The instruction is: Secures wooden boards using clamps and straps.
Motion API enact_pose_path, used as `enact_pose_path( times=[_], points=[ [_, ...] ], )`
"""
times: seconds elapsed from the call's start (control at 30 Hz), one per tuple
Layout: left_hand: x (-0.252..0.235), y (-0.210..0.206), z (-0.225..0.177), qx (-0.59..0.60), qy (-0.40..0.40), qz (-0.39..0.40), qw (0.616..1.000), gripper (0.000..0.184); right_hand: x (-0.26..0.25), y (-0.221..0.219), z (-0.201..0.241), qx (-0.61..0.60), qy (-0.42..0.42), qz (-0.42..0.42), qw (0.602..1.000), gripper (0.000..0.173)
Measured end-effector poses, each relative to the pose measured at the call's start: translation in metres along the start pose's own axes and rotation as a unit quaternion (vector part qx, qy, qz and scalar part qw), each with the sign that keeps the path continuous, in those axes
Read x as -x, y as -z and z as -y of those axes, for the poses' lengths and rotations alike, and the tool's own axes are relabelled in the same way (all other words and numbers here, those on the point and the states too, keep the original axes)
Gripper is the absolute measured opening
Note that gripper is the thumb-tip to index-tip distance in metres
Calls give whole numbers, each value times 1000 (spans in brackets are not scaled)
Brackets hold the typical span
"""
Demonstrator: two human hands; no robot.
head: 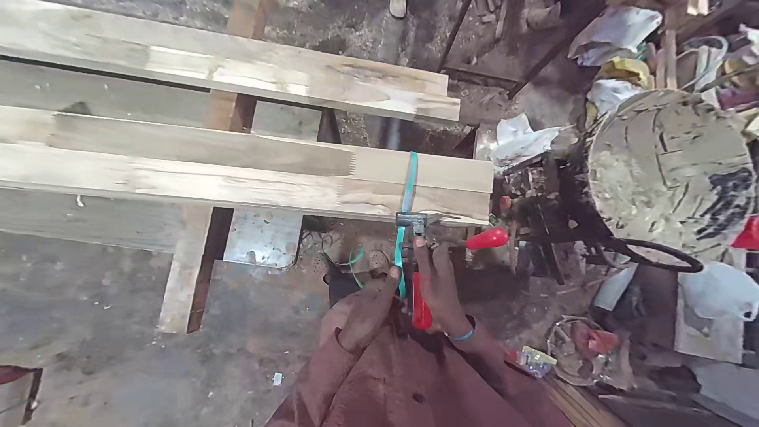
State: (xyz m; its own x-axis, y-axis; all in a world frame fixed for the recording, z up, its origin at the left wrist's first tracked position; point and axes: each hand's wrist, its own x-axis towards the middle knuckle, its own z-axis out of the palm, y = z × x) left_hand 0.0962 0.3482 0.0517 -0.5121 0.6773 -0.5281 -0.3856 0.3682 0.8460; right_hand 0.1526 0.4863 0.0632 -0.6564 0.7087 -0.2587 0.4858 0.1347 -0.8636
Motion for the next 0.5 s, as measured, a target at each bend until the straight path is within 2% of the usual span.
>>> enact_pose_path(
  times=[0.07, 0.1, 0.2, 0.3, 0.33, 0.4, 0.43, 0.47, 0.5],
  points=[
    [11, 9, -14, -230, -62, -62, 969, 60, -2, 0, -2, 24, 23, 0, 999, 38],
    [15, 11, -17, -289, -75, -87, 950, 58, -2, 0, -4, 29, 32, 2, 999, 37],
    [11, 8, -16, -295, -123, -105, 942, 32, -4, 4, 1, 5, 16, 30, 999, 40],
    [10, 2, -28, -336, -76, -64, 936, 30, -5, 6, 4, -35, -29, 48, 998, 42],
    [10, 3, -29, -335, -104, -50, 935, 32, -5, 6, 4, -51, -35, 43, 997, 43],
    [3, 8, -19, -219, -183, -6, 958, 37, -4, 5, 8, -82, -45, 39, 995, 48],
    [-3, 10, -14, -128, -180, 16, 975, 36, -5, 3, 10, -95, -47, 36, 994, 49],
    [-10, 11, -8, -50, -144, 24, 988, 35, -5, 2, 13, -101, -54, 33, 993, 49],
    [-14, 10, 0, -21, -91, 24, 995, 37, -4, 2, 13, -105, -61, 32, 992, 49]
  ],
)
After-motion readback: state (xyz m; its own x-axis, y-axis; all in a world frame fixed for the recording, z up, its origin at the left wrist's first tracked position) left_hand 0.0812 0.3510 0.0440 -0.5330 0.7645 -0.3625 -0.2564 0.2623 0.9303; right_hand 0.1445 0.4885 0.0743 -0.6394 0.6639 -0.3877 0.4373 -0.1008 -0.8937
